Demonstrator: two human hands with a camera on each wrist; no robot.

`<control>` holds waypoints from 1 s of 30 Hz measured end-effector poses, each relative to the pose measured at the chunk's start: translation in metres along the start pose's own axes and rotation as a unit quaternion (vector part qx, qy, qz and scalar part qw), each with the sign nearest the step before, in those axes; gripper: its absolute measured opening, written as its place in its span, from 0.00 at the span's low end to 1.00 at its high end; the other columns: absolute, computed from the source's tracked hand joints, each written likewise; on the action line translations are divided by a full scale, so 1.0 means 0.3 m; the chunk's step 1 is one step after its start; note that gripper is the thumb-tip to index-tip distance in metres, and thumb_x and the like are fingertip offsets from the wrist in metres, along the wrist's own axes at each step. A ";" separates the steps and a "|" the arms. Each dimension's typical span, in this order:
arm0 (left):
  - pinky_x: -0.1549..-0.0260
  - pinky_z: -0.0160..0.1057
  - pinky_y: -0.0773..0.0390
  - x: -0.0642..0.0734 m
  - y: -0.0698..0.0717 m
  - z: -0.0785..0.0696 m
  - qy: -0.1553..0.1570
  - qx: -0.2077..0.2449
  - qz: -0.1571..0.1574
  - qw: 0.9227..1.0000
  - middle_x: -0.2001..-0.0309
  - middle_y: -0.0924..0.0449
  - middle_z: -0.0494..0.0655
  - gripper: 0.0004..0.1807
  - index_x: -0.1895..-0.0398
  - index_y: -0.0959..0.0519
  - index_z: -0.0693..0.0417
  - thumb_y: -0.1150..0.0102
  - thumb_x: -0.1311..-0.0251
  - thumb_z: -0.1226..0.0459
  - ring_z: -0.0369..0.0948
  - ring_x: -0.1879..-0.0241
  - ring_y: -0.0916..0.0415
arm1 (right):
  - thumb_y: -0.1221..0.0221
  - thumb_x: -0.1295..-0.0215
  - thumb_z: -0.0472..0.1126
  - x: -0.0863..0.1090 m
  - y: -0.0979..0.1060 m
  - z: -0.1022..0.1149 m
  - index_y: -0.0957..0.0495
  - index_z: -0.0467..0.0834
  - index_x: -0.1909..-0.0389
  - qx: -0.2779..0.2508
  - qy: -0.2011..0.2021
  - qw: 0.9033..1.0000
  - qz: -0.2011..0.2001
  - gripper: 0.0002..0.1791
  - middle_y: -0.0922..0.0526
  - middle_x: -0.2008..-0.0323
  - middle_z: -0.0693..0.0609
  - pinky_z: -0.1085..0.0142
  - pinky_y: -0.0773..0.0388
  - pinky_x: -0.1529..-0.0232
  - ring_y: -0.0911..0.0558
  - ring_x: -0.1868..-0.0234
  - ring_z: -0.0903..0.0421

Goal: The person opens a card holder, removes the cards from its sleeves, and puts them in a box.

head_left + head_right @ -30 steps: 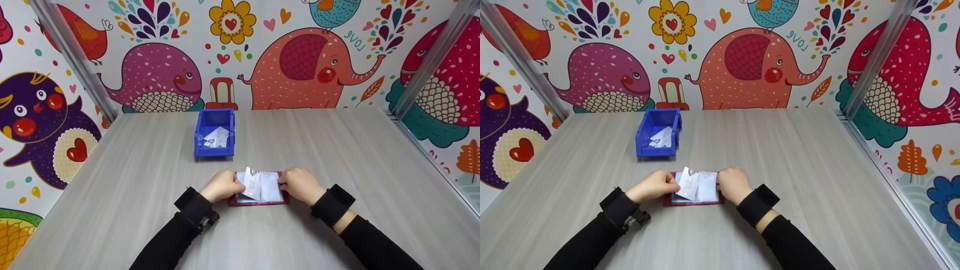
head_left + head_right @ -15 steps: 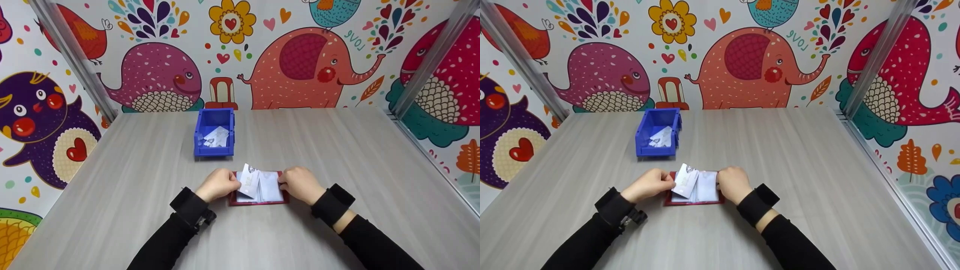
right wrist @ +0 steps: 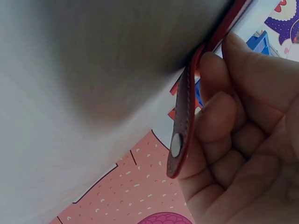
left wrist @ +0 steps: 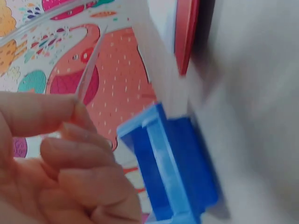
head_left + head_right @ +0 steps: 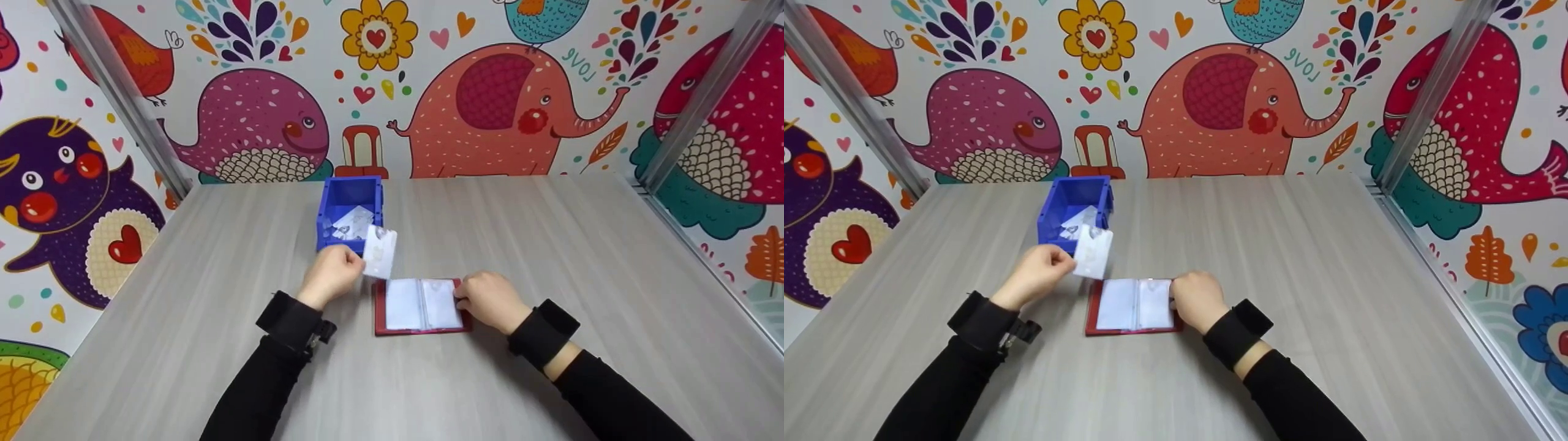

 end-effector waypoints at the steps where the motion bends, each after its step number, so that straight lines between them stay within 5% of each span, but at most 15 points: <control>1: 0.74 0.42 0.27 -0.008 0.012 0.003 0.001 -0.004 -0.014 1.000 0.76 0.22 0.45 0.10 0.82 0.22 0.54 0.43 0.45 0.65 0.43 0.76 0.27 | 0.27 0.52 0.32 -0.001 -0.001 0.000 0.28 0.47 0.86 0.000 0.000 1.000 0.001 0.18 0.28 0.84 0.54 0.59 0.28 0.76 0.28 0.80 0.56; 11: 0.72 0.45 0.28 -0.070 0.086 0.037 0.017 -0.009 -0.112 0.994 0.74 0.21 0.49 0.09 0.78 0.22 0.57 0.42 0.41 0.65 0.47 0.73 0.25 | 0.27 0.52 0.31 0.001 0.000 0.001 0.25 0.46 0.85 0.001 -0.002 1.000 0.000 0.15 0.27 0.84 0.54 0.61 0.27 0.75 0.28 0.80 0.57; 18: 0.70 0.49 0.25 -0.092 0.090 0.050 0.039 -0.018 -0.146 0.988 0.69 0.18 0.52 0.09 0.74 0.20 0.58 0.41 0.40 0.63 0.50 0.70 0.22 | 0.27 0.52 0.31 0.003 0.002 0.003 0.24 0.45 0.84 0.005 -0.002 1.000 0.001 0.15 0.26 0.83 0.53 0.61 0.27 0.75 0.28 0.80 0.57; 30: 0.69 0.54 0.24 -0.110 0.081 0.075 0.034 -0.033 -0.200 0.979 0.68 0.16 0.55 0.09 0.76 0.18 0.59 0.41 0.42 0.65 0.54 0.69 0.19 | 0.27 0.51 0.32 0.002 0.001 0.003 0.22 0.44 0.82 0.003 -0.009 1.000 0.011 0.13 0.25 0.82 0.53 0.60 0.27 0.74 0.27 0.79 0.56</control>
Point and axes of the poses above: each hand's wrist, its own x-axis away from the middle knuckle, its own y-axis out of the back of the hand, z = x × y, the point moved 6 cm from there along -x, towards the middle knuckle
